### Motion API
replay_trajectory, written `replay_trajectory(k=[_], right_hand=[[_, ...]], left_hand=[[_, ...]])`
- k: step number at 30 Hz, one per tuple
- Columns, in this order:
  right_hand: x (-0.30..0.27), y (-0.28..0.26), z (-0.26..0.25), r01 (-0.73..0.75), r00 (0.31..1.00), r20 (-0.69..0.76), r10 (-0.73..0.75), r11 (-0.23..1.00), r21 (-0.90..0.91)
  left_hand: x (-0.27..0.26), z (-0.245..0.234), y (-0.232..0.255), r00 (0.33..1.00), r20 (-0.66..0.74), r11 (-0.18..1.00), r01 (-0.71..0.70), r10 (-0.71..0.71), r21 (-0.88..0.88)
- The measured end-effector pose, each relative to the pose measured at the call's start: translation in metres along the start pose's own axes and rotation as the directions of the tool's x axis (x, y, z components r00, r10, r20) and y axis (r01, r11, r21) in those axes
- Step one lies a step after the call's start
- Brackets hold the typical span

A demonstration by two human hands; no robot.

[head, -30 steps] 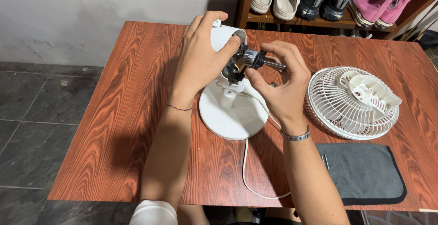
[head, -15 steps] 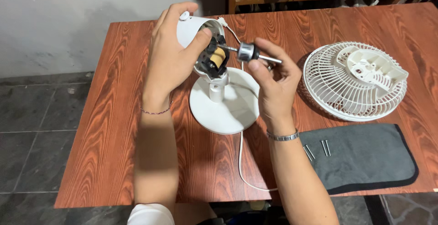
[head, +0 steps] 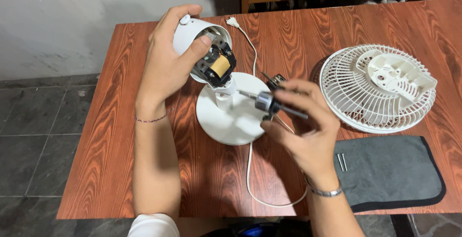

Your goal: The person uses a multi-bit screwdriver to remove screws from the motor housing of a white table fan. They then detach the motor assembly from the fan base and place it on the table.

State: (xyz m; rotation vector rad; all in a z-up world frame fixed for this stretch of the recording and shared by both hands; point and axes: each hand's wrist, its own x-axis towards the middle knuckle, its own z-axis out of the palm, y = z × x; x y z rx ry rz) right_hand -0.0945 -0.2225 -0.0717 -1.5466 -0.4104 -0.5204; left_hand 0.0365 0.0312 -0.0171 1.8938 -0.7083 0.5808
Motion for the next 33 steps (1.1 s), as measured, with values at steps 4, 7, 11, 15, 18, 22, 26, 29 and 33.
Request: replay_trajectory(k=[4, 7, 11, 15, 18, 22, 26, 29, 33], right_hand=[[-0.024, 0.006, -0.007, -0.165, 0.986, -0.013, 0.164, 0.984, -0.065], [-0.038, 0.017, -0.008, -0.201, 0.979, -0.027, 0.200, 0.955, -0.217], [-0.062, 0.025, -0.012, -0.151, 0.987, -0.026, 0.160, 0.853, -0.500], [-0.073, 0.026, -0.011, -0.153, 0.983, -0.009, 0.186, 0.779, -0.608], [-0.072, 0.018, -0.007, -0.203, 0.971, -0.040, 0.237, 0.721, -0.663], [-0.061, 0.001, -0.003, -0.224, 0.939, -0.003, 0.345, 0.602, -0.767], [-0.037, -0.018, -0.011, -0.014, 0.953, 0.179, 0.243, 0.628, -0.778], [0.005, -0.009, -0.012, -0.046, 0.935, 0.258, 0.242, 0.806, -0.590], [0.079, 0.035, 0.010, 0.036, 0.911, 0.408, 0.061, 0.974, -0.225]], left_hand=[[-0.002, 0.000, -0.005, 1.000, 0.001, 1.000, -0.018, 0.018, 0.004], [-0.002, 0.001, -0.005, 1.000, -0.005, 1.000, -0.017, 0.017, -0.004], [-0.001, 0.002, -0.007, 0.998, -0.006, 0.997, -0.064, 0.064, 0.048], [-0.002, 0.001, -0.008, 0.997, -0.019, 0.996, -0.069, 0.070, 0.063], [-0.002, 0.003, -0.006, 0.997, -0.034, 0.994, -0.069, 0.073, 0.089], [-0.003, 0.002, -0.005, 0.999, -0.027, 0.999, -0.025, 0.026, 0.046], [0.000, 0.001, -0.006, 0.997, -0.018, 0.995, -0.076, 0.078, 0.062], [0.000, 0.001, -0.006, 0.999, 0.005, 0.999, -0.040, 0.040, 0.005], [0.006, 0.002, -0.006, 0.999, 0.038, 0.996, 0.003, 0.001, -0.092]])
